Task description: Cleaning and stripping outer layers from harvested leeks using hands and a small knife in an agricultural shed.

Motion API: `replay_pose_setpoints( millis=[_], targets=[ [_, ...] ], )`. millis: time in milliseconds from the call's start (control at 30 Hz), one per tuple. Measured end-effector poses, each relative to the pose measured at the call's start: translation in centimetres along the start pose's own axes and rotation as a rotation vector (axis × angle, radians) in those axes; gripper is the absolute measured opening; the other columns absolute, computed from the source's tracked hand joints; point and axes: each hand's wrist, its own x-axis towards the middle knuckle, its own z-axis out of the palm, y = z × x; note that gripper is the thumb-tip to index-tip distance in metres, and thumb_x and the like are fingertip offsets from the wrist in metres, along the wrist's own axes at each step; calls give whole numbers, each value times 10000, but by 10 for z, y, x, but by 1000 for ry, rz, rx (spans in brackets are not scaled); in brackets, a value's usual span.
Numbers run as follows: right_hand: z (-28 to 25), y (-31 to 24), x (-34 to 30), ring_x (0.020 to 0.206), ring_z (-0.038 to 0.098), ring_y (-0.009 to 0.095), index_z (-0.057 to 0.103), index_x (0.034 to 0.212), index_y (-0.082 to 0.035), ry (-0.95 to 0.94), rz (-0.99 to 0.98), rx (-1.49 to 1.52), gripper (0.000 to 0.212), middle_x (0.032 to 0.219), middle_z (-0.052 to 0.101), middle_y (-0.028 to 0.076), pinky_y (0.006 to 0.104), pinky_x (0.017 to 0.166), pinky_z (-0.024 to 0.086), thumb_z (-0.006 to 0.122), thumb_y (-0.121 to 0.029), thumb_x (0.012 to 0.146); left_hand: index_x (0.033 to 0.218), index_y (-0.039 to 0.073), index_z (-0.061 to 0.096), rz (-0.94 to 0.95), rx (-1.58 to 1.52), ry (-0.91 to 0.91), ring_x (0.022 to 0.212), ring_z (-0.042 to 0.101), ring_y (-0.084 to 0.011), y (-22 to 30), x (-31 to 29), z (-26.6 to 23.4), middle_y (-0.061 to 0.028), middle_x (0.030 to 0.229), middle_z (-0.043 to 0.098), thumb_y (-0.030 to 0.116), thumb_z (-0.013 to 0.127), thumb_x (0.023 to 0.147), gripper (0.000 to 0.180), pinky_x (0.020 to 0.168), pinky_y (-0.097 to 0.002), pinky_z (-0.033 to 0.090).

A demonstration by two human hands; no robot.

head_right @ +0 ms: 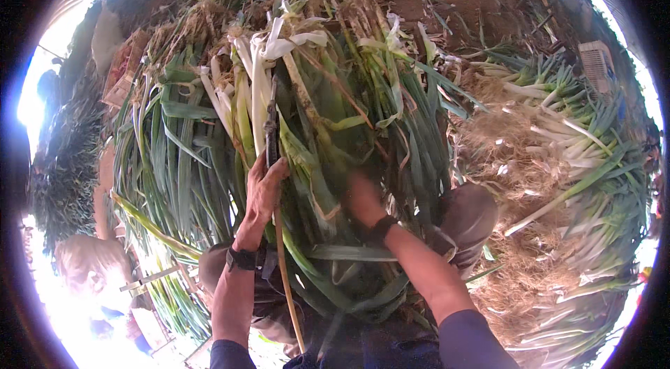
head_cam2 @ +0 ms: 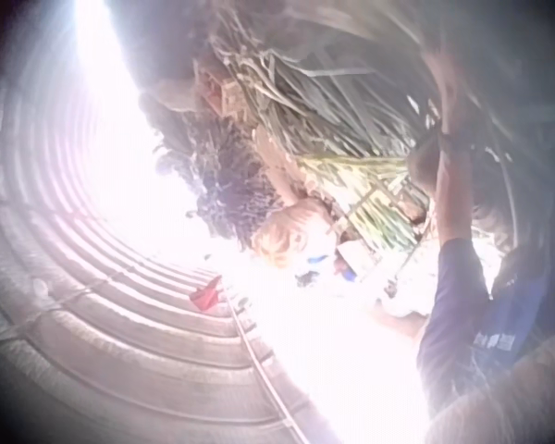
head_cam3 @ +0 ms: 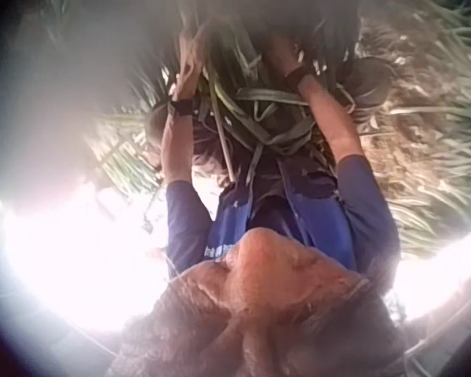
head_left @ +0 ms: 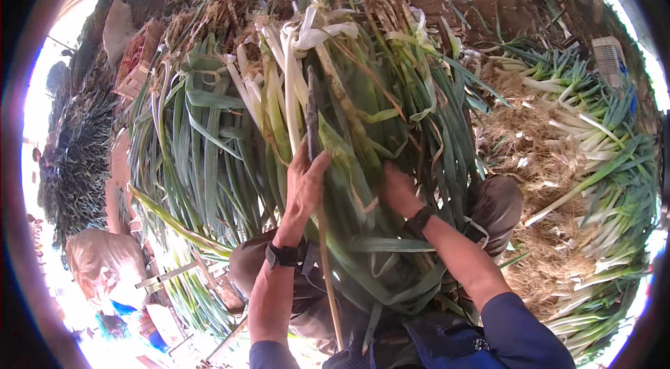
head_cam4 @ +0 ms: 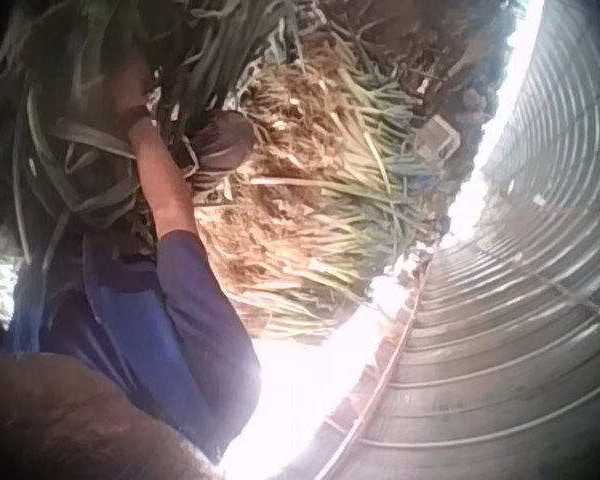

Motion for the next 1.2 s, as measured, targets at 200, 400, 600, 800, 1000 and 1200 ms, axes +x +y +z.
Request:
replay_pose_setpoints(
  millis=[200, 400, 600, 800, 1000, 1200],
  targets=[
    [-64, -38, -14, 909, 682, 464, 581, 1151, -6, -99, -11, 59, 402, 957, 696, 253, 564, 785, 544, 686, -153, 792, 1385, -31, 542, 27, -16, 22, 879, 539, -153, 3, -5, -9, -31, 997, 620, 305, 637, 932, 572, 828, -294, 467],
    [-138, -63, 18, 801, 693, 380, 606, 1180, 14, 287, -265, 92, 465, 918, 694, 222, 471, 700, 557, 717, -210, 787, 1399, -27, 540, 116, 76, 78, 999, 605, -198, -1, 4, -21, -104, 1112, 677, 283, 627, 918, 578, 921, -327, 476],
    [-219, -78, 72, 660, 663, 277, 647, 1056, 29, 72, -230, -207, 394, 787, 688, 172, 413, 590, 521, 739, -207, 754, 1377, -32, 550, -13, -19, 62, 882, 538, -155, 18, -12, -11, -38, 971, 601, 377, 646, 934, 610, 806, -299, 455],
    [-201, -75, 45, 858, 619, 87, 706, 1081, 35, -508, -86, 456, 234, 920, 705, 14, 297, 756, 504, 666, -119, 909, 1380, -27, 545, -27, -78, 42, 901, 538, -131, 20, -67, 2, -44, 1010, 625, 263, 630, 952, 523, 824, -285, 471],
    [-125, -27, 23, 990, 675, 246, 633, 1195, 94, -106, -364, 265, 401, 1090, 707, 186, 381, 890, 535, 670, -136, 869, 1358, -33, 546, -59, -39, -22, 925, 596, -186, 50, -125, 19, -119, 1008, 648, 224, 643, 937, 502, 865, -329, 501],
    [-139, -68, -14, 1058, 637, 439, 603, 1184, 114, -91, -317, 169, 416, 1187, 624, 307, 473, 943, 527, 661, -173, 889, 1485, -11, 475, -138, 27, -92, 1035, 558, -146, 35, -151, 33, -63, 1181, 634, 200, 606, 960, 581, 943, -285, 458]
  ],
)
